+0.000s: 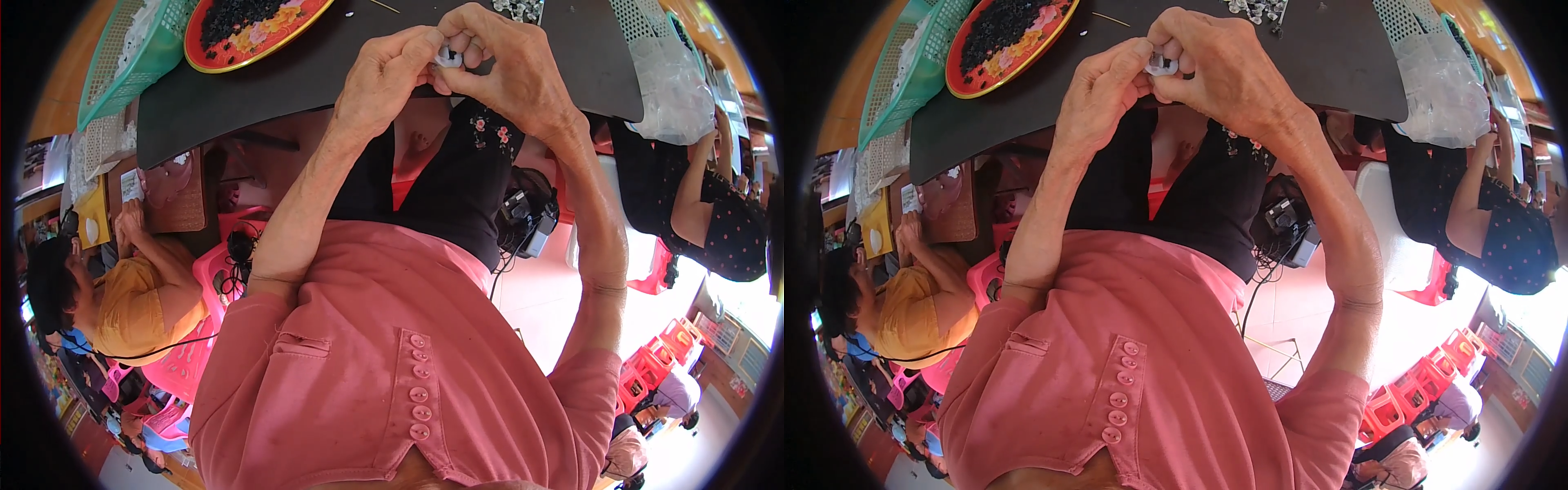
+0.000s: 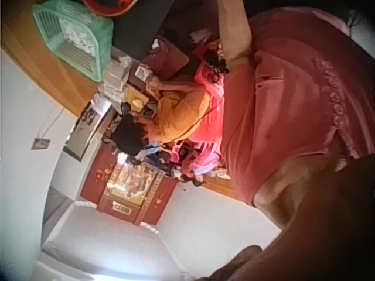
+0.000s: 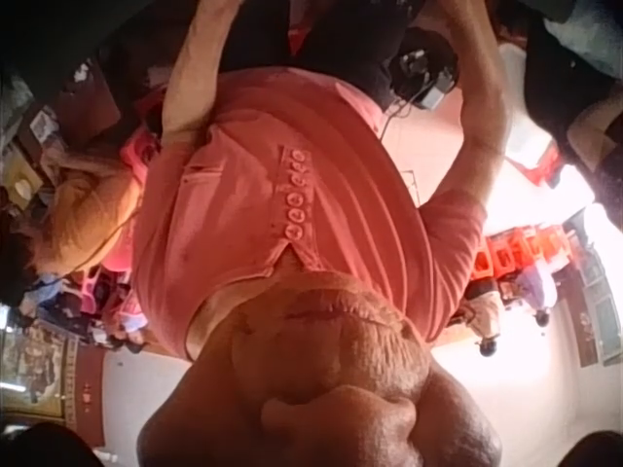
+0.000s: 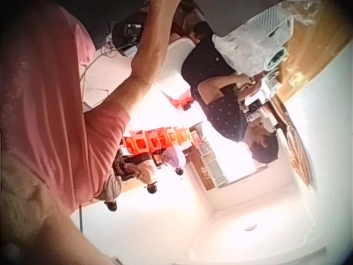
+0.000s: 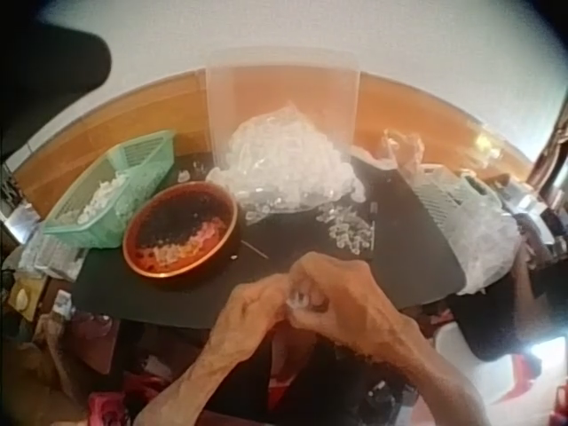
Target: The person assembles small plastic and metal components by inserting tiny metal parts and beads into a plastic housing, using a pick to manipulate the small parts from a tray and container.
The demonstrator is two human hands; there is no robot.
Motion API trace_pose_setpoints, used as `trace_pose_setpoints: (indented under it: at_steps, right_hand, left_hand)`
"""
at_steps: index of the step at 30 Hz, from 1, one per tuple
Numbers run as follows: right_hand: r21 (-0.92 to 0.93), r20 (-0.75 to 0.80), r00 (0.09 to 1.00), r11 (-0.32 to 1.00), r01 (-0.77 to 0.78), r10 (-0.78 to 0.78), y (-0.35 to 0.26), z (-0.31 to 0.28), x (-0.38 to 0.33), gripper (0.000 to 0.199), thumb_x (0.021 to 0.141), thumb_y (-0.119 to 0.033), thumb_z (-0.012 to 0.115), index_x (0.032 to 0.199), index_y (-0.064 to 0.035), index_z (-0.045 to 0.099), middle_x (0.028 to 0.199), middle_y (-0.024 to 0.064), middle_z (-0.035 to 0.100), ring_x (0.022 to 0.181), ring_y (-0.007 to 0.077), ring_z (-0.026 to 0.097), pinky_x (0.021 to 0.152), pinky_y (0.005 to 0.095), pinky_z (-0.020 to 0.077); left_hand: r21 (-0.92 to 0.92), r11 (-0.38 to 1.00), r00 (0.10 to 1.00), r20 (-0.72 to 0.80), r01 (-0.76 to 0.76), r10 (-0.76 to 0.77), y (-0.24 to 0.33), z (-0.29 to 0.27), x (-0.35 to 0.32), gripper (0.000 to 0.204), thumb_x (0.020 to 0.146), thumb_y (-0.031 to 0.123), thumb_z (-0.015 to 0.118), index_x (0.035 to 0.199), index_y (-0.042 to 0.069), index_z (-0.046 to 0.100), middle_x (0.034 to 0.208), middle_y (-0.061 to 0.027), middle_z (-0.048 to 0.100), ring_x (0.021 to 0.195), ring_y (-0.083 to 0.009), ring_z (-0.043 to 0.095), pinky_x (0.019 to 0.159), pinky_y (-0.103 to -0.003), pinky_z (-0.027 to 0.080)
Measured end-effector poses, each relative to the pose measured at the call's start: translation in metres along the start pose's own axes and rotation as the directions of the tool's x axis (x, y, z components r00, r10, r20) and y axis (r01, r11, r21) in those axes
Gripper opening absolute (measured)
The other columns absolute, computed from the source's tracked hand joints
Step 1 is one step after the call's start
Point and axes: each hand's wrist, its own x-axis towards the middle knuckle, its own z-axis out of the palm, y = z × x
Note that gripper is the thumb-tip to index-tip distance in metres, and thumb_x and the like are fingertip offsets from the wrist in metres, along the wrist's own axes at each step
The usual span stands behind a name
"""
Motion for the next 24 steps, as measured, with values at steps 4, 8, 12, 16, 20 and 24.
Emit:
trace_pose_setpoints:
  at_steps: [4,8,12,16,20,24]
  right_hand:
    - [0.034,0.102,0.975,0.979,-0.201,0.197,-0.017,-0.012,0.010,0.029,0.073,-0.006,0.071,0.099,-0.0011,0.060,0.085,0.0126,0.062,0.075,0.0231,0.063,0.069,0.0316,0.0531]
    - [0.219,0.051,0.946,0.920,-0.325,0.322,-0.030,-0.013,0.008,0.023,0.077,-0.016,0.070,0.095,-0.0023,0.064,0.089,0.0166,0.068,0.078,0.0292,0.067,0.069,0.0377,0.0539]
    - [0.127,-0.177,0.976,0.986,-0.106,0.128,0.003,0.009,-0.014,0.030,0.071,-0.005,0.072,0.100,-0.0029,0.064,0.075,0.0062,0.060,0.069,0.0159,0.061,0.066,0.0279,0.0513]
    - [0.012,-0.177,0.980,0.996,-0.087,0.088,0.000,0.015,-0.023,0.031,0.074,-0.005,0.072,0.104,-0.0043,0.066,0.083,0.0060,0.060,0.072,0.0160,0.060,0.066,0.0276,0.0494]
    - [-0.180,-0.243,0.969,0.984,0.011,-0.055,0.006,0.024,-0.027,0.029,0.076,-0.001,0.067,0.105,-0.0046,0.067,0.084,0.0070,0.057,0.075,0.0230,0.058,0.066,0.0318,0.0487]
    - [-0.286,-0.216,0.972,0.958,0.029,-0.094,0.000,0.023,-0.026,0.030,0.075,0.002,0.065,0.104,-0.0044,0.067,0.083,0.0076,0.056,0.078,0.0263,0.057,0.067,0.0341,0.0486]
  left_hand:
    - [0.025,1.000,1.000,-0.028,0.004,-0.004,-0.001,0.000,-0.001,0.035,0.101,0.028,0.047,0.103,-0.003,0.062,0.085,-0.0059,0.062,0.073,-0.0119,0.061,0.072,-0.025,0.052]
    - [0.035,0.999,0.993,-0.117,-0.011,0.015,0.002,0.008,-0.003,0.034,0.101,0.027,0.046,0.105,-0.002,0.063,0.085,-0.0048,0.062,0.074,-0.0116,0.061,0.073,-0.024,0.050]
    - [-0.016,0.999,0.991,-0.132,-0.029,0.026,0.000,0.009,-0.001,0.033,0.101,0.025,0.045,0.107,-0.002,0.063,0.085,-0.0043,0.062,0.075,-0.0112,0.060,0.073,-0.024,0.050]
    - [-0.023,0.999,0.989,-0.144,-0.049,0.045,-0.002,0.009,-0.001,0.033,0.101,0.025,0.046,0.106,-0.003,0.063,0.084,-0.0040,0.061,0.074,-0.0106,0.059,0.073,-0.024,0.050]
    - [-0.017,0.998,0.988,-0.144,-0.065,0.062,-0.004,0.008,0.003,0.033,0.100,0.026,0.046,0.104,-0.002,0.064,0.080,-0.0037,0.061,0.073,-0.0094,0.058,0.072,-0.024,0.049]
    - [0.030,0.997,0.985,-0.156,-0.069,0.073,-0.004,0.010,0.000,0.032,0.100,0.026,0.047,0.103,-0.002,0.065,0.078,-0.0037,0.061,0.072,-0.0087,0.058,0.071,-0.023,0.049]
